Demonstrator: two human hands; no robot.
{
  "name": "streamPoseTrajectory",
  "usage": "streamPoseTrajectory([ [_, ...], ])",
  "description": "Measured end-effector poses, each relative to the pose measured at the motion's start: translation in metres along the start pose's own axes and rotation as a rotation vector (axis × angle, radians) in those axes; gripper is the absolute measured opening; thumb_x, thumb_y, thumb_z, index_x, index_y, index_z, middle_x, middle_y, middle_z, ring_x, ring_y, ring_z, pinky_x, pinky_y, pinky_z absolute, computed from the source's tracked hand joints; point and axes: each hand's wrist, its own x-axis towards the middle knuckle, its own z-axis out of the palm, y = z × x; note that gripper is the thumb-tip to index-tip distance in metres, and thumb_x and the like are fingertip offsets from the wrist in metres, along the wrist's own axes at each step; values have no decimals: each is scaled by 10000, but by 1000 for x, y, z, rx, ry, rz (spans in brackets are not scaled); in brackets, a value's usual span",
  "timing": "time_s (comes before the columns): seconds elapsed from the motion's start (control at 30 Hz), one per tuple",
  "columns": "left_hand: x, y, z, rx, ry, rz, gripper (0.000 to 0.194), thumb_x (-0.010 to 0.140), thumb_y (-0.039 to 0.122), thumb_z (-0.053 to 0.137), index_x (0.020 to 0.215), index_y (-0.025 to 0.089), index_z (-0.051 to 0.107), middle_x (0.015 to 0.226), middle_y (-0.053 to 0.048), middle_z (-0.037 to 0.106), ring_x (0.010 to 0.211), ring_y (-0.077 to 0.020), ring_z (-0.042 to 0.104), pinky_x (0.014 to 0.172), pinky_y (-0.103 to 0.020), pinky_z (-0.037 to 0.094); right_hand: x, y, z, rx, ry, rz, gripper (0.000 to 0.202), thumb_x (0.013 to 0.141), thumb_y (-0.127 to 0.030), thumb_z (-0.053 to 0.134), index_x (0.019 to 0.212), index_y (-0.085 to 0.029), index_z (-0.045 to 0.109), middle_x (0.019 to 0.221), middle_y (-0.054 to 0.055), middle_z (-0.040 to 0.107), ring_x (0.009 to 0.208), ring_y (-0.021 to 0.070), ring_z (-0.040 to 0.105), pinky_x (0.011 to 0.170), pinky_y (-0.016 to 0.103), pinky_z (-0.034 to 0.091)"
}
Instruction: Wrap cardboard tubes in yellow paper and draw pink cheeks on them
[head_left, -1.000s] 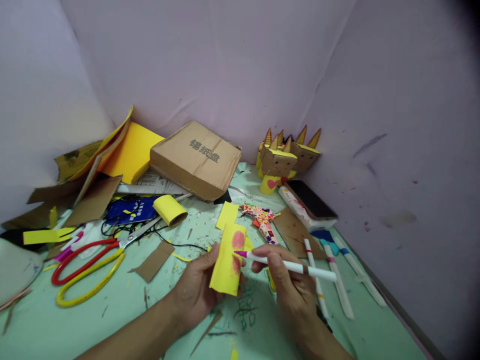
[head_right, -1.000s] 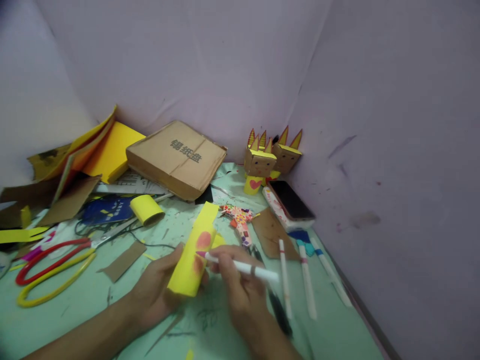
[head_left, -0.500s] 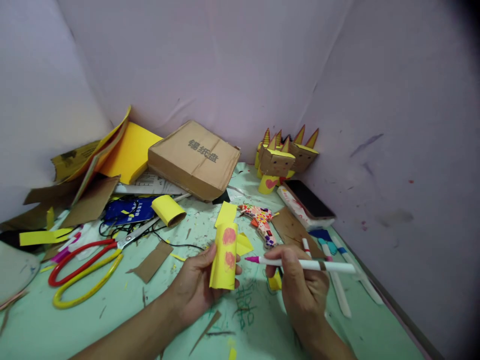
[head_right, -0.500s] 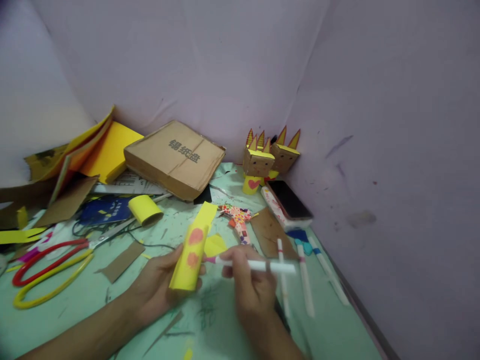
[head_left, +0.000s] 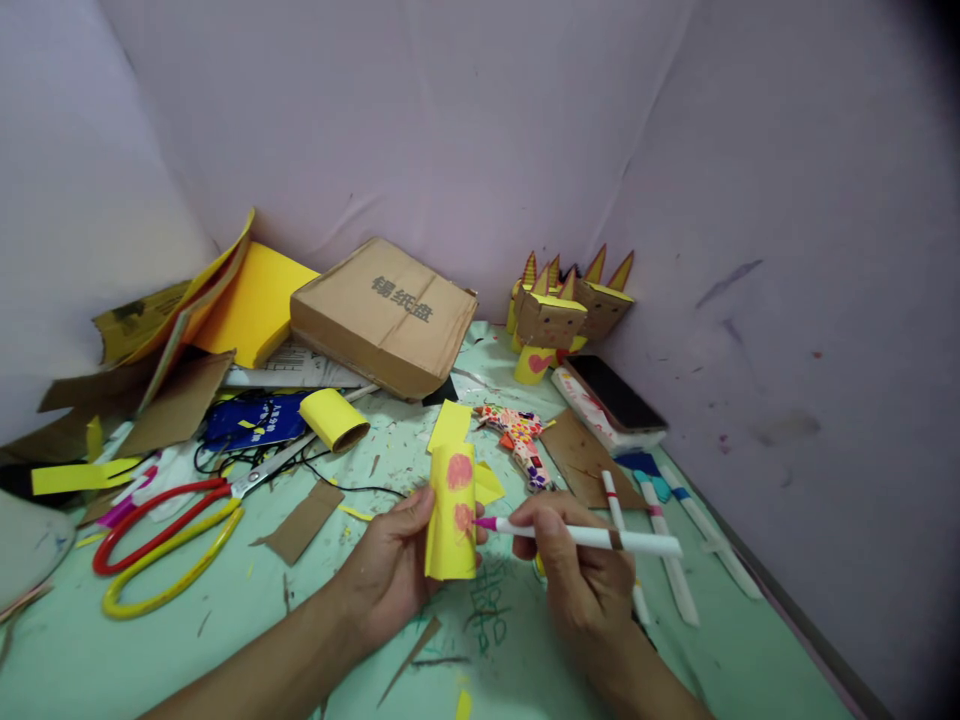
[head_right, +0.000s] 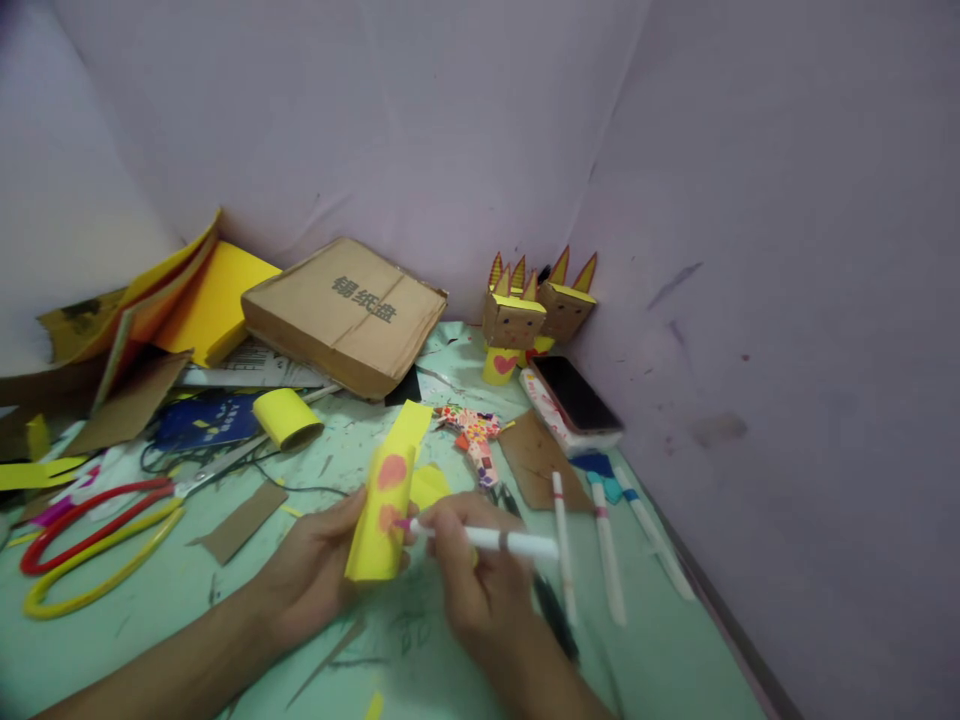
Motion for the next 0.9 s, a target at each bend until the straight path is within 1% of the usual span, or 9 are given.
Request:
streamPoseTrajectory([
  [0.1,0,-1,-1,0,-15,22,162,887,190,465,999,92,531,816,-121,690,683,-193,665,663,-325,522,-1,2,1,13,-60,-9,201,901,-240,476,796,-201,642,654,5,618,545,121,578,496,217,441],
  [0.2,1,-1,-2,-2,1,30,164,878,171,479,1001,83,543,802,-116,691,698,-190,667,692,-313,520,-2,4,3,31,-108,12,181,900,-233,490,808,-202,643,707,16,642,593,132,606,550,231,470],
  [0.3,1,-1,-1,-9,11,21,189,877,175,481,1013,65,552,885,-154,695,785,-211,670,759,-328,511,-2,4,4,36,-145,13,207,902,-254,484,781,-189,639,693,21,636,590,137,603,558,241,473],
  [0.4,2,-1,-1,-11,3,18,178,872,185,493,984,70,570,880,-154,700,768,-211,668,743,-328,511,-1,2,3,22,-177,6,279,910,-279,452,724,-174,632,610,13,599,528,129,566,491,229,434],
  [0.47,3,-2,-2,-5,2,30,160,864,182,508,963,79,581,830,-131,702,722,-198,664,708,-313,512,1,1,2,8,-164,16,310,915,-286,436,699,-170,626,556,3,568,494,125,541,455,224,401],
  [0.57,3,-2,-2,-6,3,35,156,866,174,504,972,87,578,817,-113,696,717,-191,663,710,-307,510,2,1,3,25,-110,22,276,913,-277,445,741,-175,635,589,4,589,516,126,551,473,224,408],
  [0.7,1,-2,-1,-15,16,31,166,860,160,505,988,82,576,828,-116,690,743,-201,664,734,-314,508,2,2,5,68,-137,38,231,909,-272,466,790,-185,643,651,13,613,573,135,571,514,231,431],
  [0.77,0,-2,-1,-3,22,35,157,854,164,516,973,86,584,816,-109,690,730,-196,659,723,-312,508,1,3,5,67,-148,47,242,914,-269,458,772,-186,636,632,4,600,570,130,563,520,229,425],
  [0.9,0,-3,-2,24,16,37,172,865,186,509,991,93,579,843,-110,696,725,-187,658,718,-310,508,0,3,5,78,-124,40,241,918,-254,455,770,-194,635,606,-18,585,555,114,549,523,214,410],
])
